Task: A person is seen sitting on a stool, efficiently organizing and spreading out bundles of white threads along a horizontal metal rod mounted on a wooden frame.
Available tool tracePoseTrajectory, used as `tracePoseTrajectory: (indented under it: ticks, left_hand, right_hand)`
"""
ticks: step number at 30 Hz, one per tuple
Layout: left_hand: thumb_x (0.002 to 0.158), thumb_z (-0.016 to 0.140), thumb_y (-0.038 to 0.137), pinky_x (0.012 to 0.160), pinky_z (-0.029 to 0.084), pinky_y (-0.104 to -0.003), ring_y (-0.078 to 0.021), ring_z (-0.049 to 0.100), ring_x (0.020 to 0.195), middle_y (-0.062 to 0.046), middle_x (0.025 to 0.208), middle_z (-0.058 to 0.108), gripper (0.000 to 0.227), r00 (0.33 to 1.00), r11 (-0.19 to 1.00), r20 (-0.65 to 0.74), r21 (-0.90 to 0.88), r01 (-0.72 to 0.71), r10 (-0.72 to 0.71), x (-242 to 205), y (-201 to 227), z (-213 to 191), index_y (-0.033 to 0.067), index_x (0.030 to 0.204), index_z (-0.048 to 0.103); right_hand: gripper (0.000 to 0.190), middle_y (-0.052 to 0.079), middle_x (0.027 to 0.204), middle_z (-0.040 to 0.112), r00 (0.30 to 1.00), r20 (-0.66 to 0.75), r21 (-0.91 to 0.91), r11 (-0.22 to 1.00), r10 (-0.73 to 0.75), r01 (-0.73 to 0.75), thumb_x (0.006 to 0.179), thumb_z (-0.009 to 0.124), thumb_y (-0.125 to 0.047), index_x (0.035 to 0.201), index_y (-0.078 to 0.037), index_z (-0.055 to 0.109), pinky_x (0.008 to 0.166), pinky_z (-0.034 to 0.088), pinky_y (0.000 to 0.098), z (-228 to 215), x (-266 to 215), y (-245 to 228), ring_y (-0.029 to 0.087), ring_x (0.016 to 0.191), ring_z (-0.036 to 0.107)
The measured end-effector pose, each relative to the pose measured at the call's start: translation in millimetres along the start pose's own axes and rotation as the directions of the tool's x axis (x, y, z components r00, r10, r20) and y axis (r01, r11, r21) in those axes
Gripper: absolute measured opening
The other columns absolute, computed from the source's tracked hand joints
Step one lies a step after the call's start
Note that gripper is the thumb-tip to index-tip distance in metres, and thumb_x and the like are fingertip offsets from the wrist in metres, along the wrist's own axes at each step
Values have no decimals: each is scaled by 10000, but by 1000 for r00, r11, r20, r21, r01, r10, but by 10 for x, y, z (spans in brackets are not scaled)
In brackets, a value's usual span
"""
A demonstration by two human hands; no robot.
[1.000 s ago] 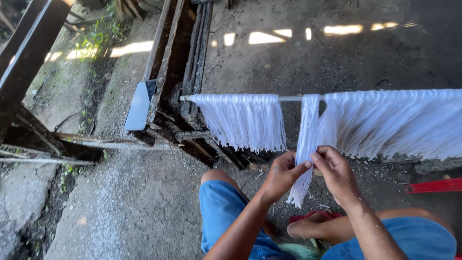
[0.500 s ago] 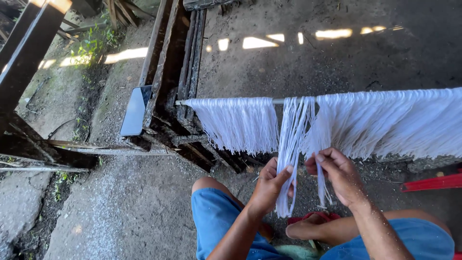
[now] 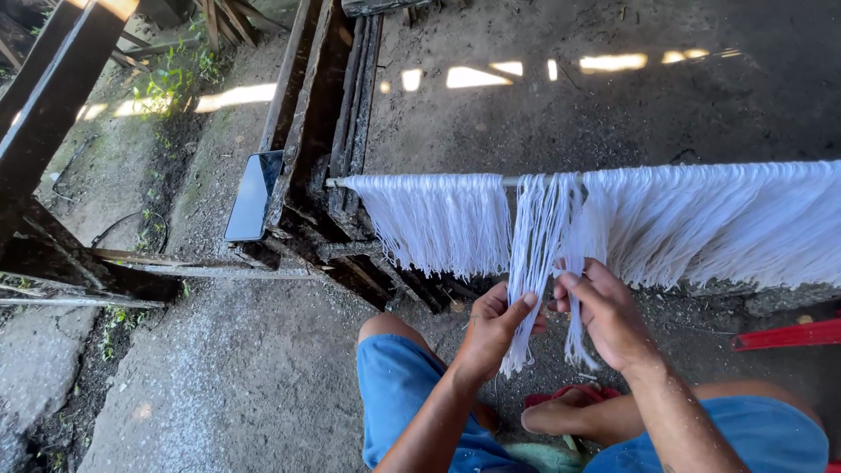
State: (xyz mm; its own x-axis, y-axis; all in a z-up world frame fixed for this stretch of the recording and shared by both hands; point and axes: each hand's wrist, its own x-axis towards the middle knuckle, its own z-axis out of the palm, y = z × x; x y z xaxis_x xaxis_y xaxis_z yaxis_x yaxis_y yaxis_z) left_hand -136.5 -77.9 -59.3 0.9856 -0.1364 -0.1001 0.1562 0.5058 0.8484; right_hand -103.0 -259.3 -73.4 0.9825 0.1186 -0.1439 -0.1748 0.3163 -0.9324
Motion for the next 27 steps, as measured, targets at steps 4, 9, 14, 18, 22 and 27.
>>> tracePoseTrajectory:
  ticks: [4, 9, 14, 18, 22, 27]
  left_hand:
    - [1024, 729, 160, 665, 634, -298, -166, 716, 739, -123, 798, 685, 232, 999, 998, -24, 60, -20, 21, -100, 257, 238, -36, 955, 625]
    - [1032, 720, 190, 635, 572, -276, -140, 668, 689, -111, 768, 655, 236, 998, 993, -12, 106, -55, 57, 8, 69, 48, -19, 964, 633]
    - [992, 782, 207, 581, 448, -209, -90, 571, 654, -78, 680, 582, 287, 993, 973, 59, 204, -108, 98, -54, 293, 213, 0, 880, 618]
    - [1050, 710, 191, 676, 528, -265, -122, 634, 678, -129, 748, 681, 223, 995, 974, 35, 207, -96, 90, -32, 62, -24, 4, 948, 643]
    - [1063, 687, 153, 667, 601, -328, -151, 650, 591, -158, 744, 702, 206, 996, 991, 47, 101, -82, 78, -7, -103, -114, -22, 1000, 596]
    - [1057, 664, 135, 439, 514, -248, -104, 562, 439, -95, 709, 664, 135, 992, 995, 115, 96, 33, -44, -107, -73, -50, 27, 1077, 585]
  right_hand:
    - [218, 126, 837, 612, 999, -37, -121, 992, -25, 21, 956, 755, -172, 1001, 24, 671, 792, 532, 386, 229, -76, -105, 207, 781, 583]
    - [198, 162, 811, 686, 994, -104, -121, 992, -44, 31, 937, 788, -156, 947, 17, 692, 776, 558, 376, 117, -13, 90, 238, 759, 681]
    - [194, 223, 808, 735, 993, -114, -141, 990, -36, 20, 929, 794, -137, 912, 41, 720, 772, 599, 407, 122, -25, 77, 266, 744, 716]
    - [163, 129, 837, 709, 997, -70, -44, 998, -41, 38, 1006, 703, -198, 960, -45, 672, 689, 486, 313, 167, -140, -94, 193, 713, 655]
    - [103, -22, 715, 472, 1000, 3, 39, 999, 23, -23, 1081, 573, -202, 1032, -118, 540, 499, 366, 227, -38, -140, 12, 49, 533, 383]
    - [204, 28, 783, 533, 999, 19, -302, 953, -30, 34, 1050, 540, -136, 1176, -41, 670, 578, 377, 271, -63, -41, -81, 116, 685, 444]
